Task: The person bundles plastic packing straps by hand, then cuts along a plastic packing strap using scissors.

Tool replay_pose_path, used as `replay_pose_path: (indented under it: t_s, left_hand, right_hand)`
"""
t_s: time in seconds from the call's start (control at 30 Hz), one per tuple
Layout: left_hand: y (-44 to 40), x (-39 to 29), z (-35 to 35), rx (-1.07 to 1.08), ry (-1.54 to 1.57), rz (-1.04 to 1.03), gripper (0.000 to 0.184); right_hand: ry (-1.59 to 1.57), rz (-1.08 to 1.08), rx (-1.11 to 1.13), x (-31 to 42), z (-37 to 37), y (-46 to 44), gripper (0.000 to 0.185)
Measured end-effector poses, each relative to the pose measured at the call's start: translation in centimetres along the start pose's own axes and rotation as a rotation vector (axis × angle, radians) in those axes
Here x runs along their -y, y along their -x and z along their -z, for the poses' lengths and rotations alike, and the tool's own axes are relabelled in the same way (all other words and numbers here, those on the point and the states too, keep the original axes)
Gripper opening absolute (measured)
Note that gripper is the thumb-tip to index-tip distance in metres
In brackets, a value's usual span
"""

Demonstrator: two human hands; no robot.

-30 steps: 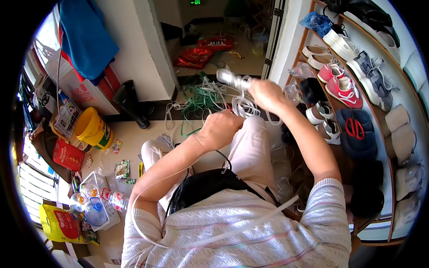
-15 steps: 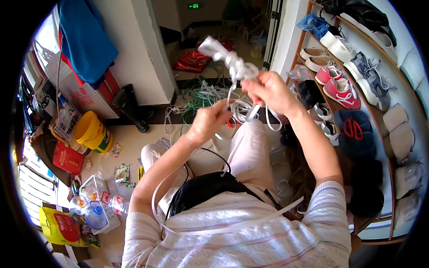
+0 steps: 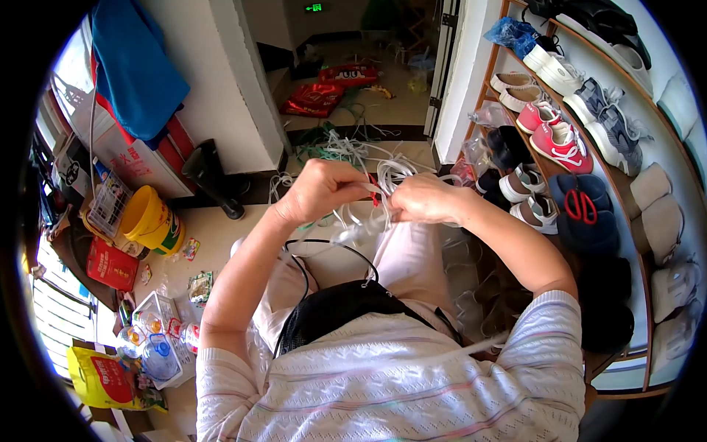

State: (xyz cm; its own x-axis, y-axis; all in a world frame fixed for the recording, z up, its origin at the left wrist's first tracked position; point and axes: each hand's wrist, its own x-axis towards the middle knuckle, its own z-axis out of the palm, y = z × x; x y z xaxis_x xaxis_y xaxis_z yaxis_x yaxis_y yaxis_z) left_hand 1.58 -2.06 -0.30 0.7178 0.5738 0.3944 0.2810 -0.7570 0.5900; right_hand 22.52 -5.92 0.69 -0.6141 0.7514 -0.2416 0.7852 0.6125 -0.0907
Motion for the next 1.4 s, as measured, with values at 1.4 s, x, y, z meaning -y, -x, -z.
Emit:
replay_pose_path:
  t_s: [1.4]
  left_hand:
    - [1.1, 2.0, -0.1, 0.321, 0.841, 0.365, 0.032]
  right_hand:
    - [-1.06, 0.129, 0.068, -0.8, -0.3, 3.7, 0.021]
